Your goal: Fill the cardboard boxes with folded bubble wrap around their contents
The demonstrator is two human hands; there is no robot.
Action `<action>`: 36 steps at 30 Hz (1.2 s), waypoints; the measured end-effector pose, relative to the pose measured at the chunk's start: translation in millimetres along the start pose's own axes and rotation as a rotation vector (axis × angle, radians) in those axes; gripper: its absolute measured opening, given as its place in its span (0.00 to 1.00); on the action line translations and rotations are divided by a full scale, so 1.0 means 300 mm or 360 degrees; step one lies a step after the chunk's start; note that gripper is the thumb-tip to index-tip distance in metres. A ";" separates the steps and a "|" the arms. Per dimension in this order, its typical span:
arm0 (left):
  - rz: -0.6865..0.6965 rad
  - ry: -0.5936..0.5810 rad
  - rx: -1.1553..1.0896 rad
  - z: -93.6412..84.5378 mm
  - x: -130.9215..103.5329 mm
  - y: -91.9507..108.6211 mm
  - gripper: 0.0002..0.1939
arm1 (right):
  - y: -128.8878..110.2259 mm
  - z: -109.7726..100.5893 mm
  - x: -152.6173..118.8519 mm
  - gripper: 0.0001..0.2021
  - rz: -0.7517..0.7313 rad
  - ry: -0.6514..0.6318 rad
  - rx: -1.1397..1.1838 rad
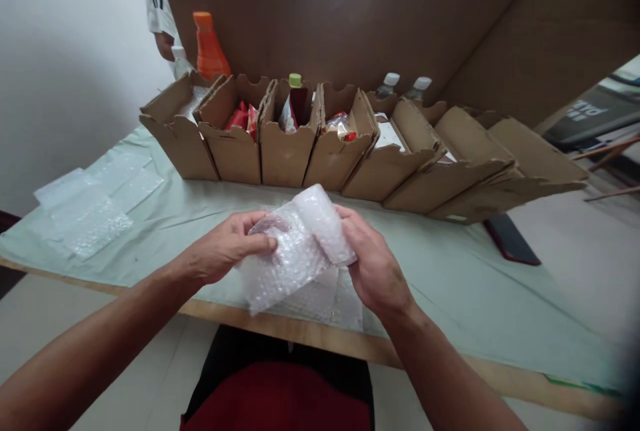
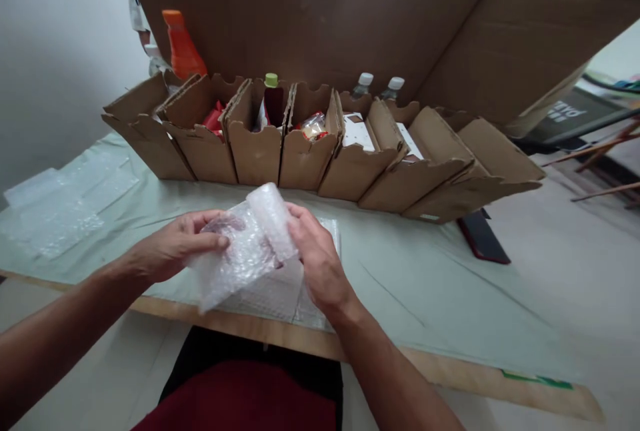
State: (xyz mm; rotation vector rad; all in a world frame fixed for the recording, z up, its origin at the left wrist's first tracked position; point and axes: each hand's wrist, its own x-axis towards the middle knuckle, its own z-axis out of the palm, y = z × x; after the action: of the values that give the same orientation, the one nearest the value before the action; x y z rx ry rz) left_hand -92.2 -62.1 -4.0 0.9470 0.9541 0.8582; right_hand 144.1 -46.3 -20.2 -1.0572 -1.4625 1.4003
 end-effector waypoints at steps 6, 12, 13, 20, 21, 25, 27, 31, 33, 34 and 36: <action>-0.0034 -0.0371 0.0147 0.033 0.000 0.034 0.19 | 0.068 -0.088 -0.076 0.46 0.0287 -0.0065 0.0211; -0.0094 -0.0334 0.0297 0.088 0.057 0.039 0.14 | 0.078 -0.177 -0.164 0.51 0.0229 0.0141 0.0176; -0.0098 -0.0286 0.0310 0.093 0.066 0.034 0.13 | 0.082 -0.180 -0.178 0.50 0.0185 0.0212 0.0188; -0.0207 -0.0518 0.0369 0.164 0.082 0.071 0.18 | 0.080 -0.108 -0.164 0.60 0.0109 0.0356 -0.0016; -0.0200 -0.0516 0.0423 0.164 0.082 0.092 0.19 | 0.078 -0.111 -0.152 0.52 0.0114 0.0410 -0.0009; -0.0200 -0.0416 0.0771 0.092 0.108 0.147 0.20 | 0.104 -0.167 -0.138 0.24 0.0080 0.0653 0.0137; -0.0230 -0.0368 0.1082 0.036 0.139 0.123 0.22 | 0.145 -0.197 -0.143 0.23 0.0148 0.0652 0.0036; -0.0074 0.0070 0.2216 -0.038 0.186 -0.009 0.30 | 0.239 -0.227 -0.154 0.33 0.0079 0.0640 -0.0911; 0.0127 0.0244 0.2719 -0.052 0.173 -0.059 0.29 | 0.245 -0.222 -0.162 0.33 -0.0189 0.0745 -0.1454; 0.0213 0.0268 0.2855 -0.056 0.156 -0.071 0.27 | 0.228 -0.212 -0.166 0.31 -0.0350 0.0767 -0.1640; 0.0312 0.0242 0.2909 -0.058 0.112 -0.068 0.23 | 0.162 -0.181 -0.172 0.25 -0.0666 0.0720 -0.1831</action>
State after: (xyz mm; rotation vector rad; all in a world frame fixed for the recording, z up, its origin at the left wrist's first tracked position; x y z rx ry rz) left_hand -93.5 -34.2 -36.6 2.5327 1.7695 -0.0568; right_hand 212.5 -78.0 -67.6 -1.4627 -1.9702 -0.0995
